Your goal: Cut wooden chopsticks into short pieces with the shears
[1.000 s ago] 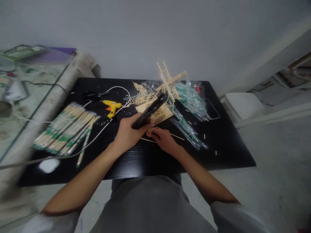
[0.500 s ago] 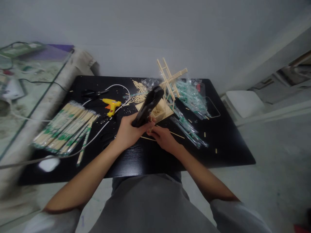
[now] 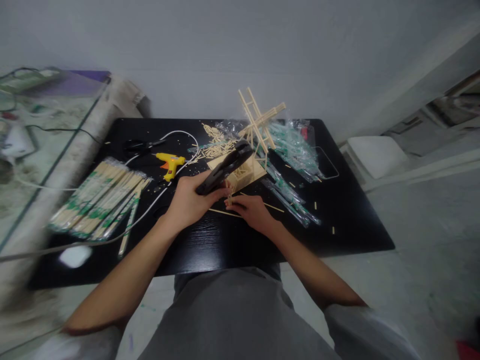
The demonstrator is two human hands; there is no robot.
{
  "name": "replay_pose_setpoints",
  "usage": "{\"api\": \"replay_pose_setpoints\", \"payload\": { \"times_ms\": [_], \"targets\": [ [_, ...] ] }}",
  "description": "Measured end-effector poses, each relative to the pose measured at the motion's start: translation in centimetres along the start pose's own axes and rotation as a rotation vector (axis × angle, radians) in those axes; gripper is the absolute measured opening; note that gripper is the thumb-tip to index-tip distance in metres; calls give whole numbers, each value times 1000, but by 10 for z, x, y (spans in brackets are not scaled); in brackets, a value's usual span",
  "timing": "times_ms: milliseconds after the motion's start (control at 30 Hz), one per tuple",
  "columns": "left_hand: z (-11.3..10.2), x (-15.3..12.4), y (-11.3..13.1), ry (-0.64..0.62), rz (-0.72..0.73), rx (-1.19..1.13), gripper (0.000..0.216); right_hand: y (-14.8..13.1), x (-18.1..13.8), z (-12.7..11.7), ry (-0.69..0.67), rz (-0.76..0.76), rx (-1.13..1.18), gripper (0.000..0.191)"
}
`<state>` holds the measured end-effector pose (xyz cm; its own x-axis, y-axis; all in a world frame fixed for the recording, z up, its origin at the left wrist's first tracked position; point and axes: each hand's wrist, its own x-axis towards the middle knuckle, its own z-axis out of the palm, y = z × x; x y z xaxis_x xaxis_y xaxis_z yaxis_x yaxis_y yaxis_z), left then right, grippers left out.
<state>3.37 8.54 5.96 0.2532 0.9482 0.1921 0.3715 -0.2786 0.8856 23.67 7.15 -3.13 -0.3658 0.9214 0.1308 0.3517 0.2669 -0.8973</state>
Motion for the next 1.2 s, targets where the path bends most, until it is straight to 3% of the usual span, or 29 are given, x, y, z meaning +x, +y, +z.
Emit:
{"api": "replay_pose_setpoints", "payload": {
  "times_ms": [333, 600, 867, 1200],
  "targets": [
    [3, 0, -4, 69, 46, 93, 26, 7, -1, 4, 28, -18, -52, 7],
    [4, -3, -5, 47, 68, 90, 25, 1, -1, 2, 31, -40, -97, 8],
    [3, -2, -7, 56, 96, 89, 22, -28, 4, -21, 54, -227, -113, 21],
    [2, -4, -8, 59, 64, 61, 17, -24, 6, -16, 62, -316, -110, 21]
  ]
}}
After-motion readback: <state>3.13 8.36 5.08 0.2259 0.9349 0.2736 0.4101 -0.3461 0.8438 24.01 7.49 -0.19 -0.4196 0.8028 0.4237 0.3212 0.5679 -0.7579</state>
